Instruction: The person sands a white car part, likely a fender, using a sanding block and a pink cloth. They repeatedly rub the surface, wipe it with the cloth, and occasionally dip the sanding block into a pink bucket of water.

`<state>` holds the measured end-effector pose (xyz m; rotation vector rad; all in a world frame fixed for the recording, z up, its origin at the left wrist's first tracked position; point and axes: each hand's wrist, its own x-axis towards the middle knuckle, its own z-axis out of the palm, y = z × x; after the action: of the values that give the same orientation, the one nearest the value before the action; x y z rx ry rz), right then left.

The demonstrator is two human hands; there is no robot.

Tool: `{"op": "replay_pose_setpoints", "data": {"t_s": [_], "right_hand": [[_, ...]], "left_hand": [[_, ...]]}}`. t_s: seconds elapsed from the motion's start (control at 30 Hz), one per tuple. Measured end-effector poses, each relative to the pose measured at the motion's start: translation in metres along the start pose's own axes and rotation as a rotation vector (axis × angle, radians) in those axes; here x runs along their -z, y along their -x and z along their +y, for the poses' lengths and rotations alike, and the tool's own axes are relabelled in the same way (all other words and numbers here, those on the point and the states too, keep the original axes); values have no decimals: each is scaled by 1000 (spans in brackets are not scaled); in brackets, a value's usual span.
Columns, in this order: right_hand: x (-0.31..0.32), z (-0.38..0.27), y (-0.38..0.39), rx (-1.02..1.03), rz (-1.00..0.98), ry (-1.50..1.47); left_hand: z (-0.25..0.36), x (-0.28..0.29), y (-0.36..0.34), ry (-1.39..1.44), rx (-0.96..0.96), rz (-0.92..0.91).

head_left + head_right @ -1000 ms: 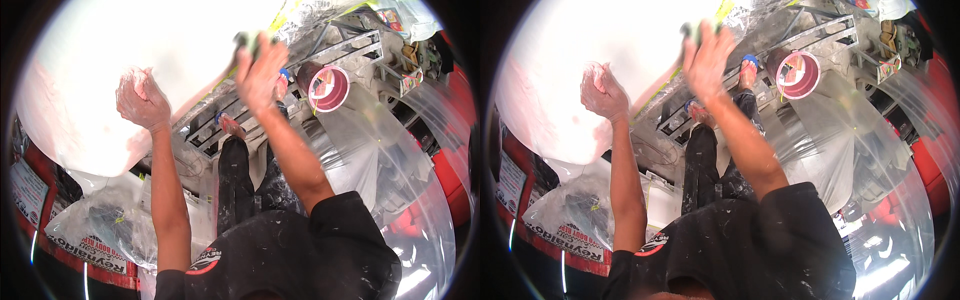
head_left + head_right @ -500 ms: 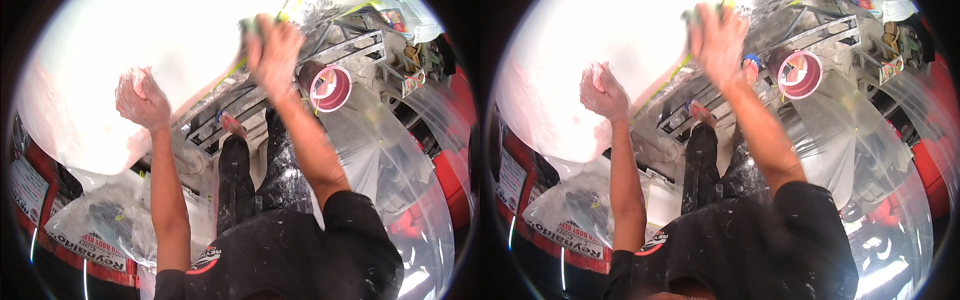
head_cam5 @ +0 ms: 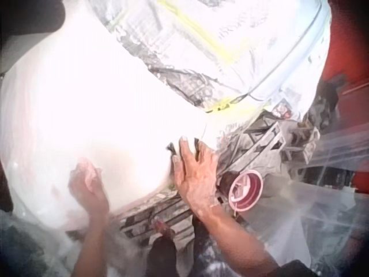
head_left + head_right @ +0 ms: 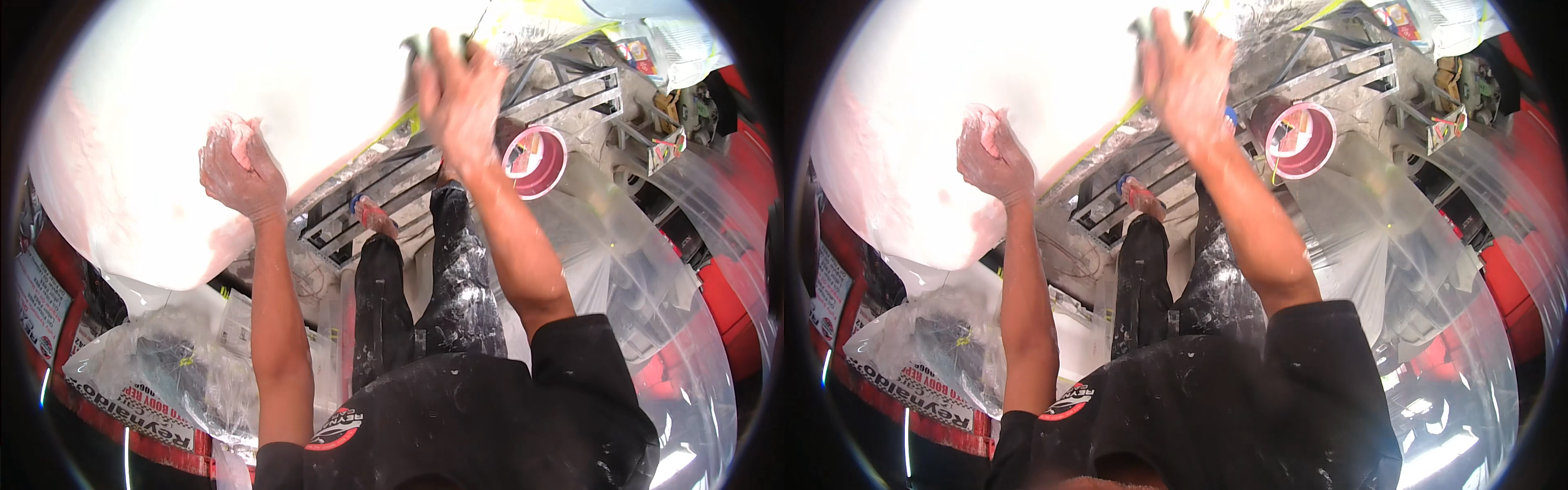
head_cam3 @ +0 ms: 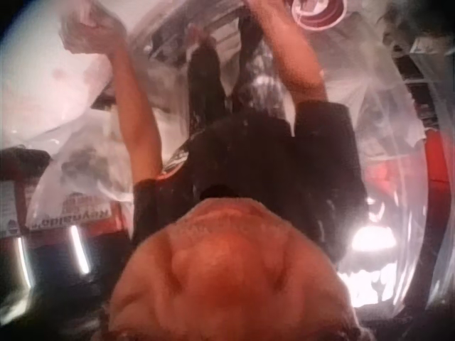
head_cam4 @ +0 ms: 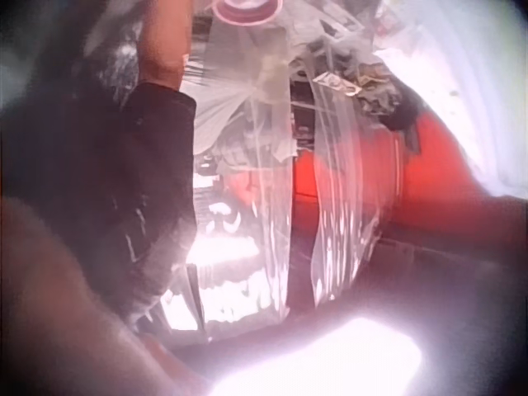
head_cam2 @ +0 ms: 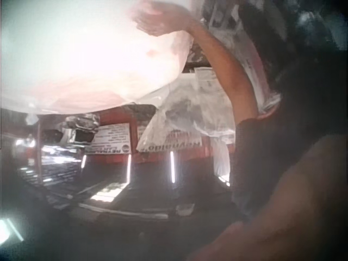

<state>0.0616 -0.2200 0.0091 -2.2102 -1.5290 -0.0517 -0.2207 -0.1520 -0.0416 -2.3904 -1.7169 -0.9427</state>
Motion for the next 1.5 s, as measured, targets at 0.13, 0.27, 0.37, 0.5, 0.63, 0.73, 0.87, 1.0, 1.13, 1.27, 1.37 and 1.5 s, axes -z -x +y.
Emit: {"op": "replay_pose_setpoints", "data": {"t_s": [0.13, 0.27, 0.37, 0.5, 0.63, 0.73, 0.87, 1.0, 1.13, 1.27, 1.37, 1.5], "right_hand": [[-5, 29, -21, 187, -9, 17], [-3, 13, -39, 32, -28, 107], [1, -12, 24, 129, -69, -25], [-6, 25, -50, 169, -57, 88], [1, -3, -13, 21, -42, 44], [5, 14, -19, 205, -117, 38], [-9, 27, -62, 215, 62, 136], [-1, 10, -1, 156, -52, -16], [-14, 42, -76, 278, 68, 102], [-21, -2, -14, -31, 31, -29], [-26, -47, 97, 1, -92, -250], [-30, -34, 81, 24, -98, -203]], "left_hand": [[1, 4, -6, 2, -51, 45], [0, 2, -2, -40, -48, 33], [-3, 3, -2, -49, -58, -3], [3, 3, -3, -61, -26, 25], [2, 8, -3, -85, 4, -49], [-3, 6, 0, -95, -29, 21], [2, 5, 1, -72, -8, -26], [-10, 3, 9, -65, 33, -47], [-6, 2, 10, -76, 44, -35], [-3, 7, 4, -109, 11, -51], [-9, 0, 10, -18, 17, -73], [-11, 2, 3, 22, -4, -64]]}}
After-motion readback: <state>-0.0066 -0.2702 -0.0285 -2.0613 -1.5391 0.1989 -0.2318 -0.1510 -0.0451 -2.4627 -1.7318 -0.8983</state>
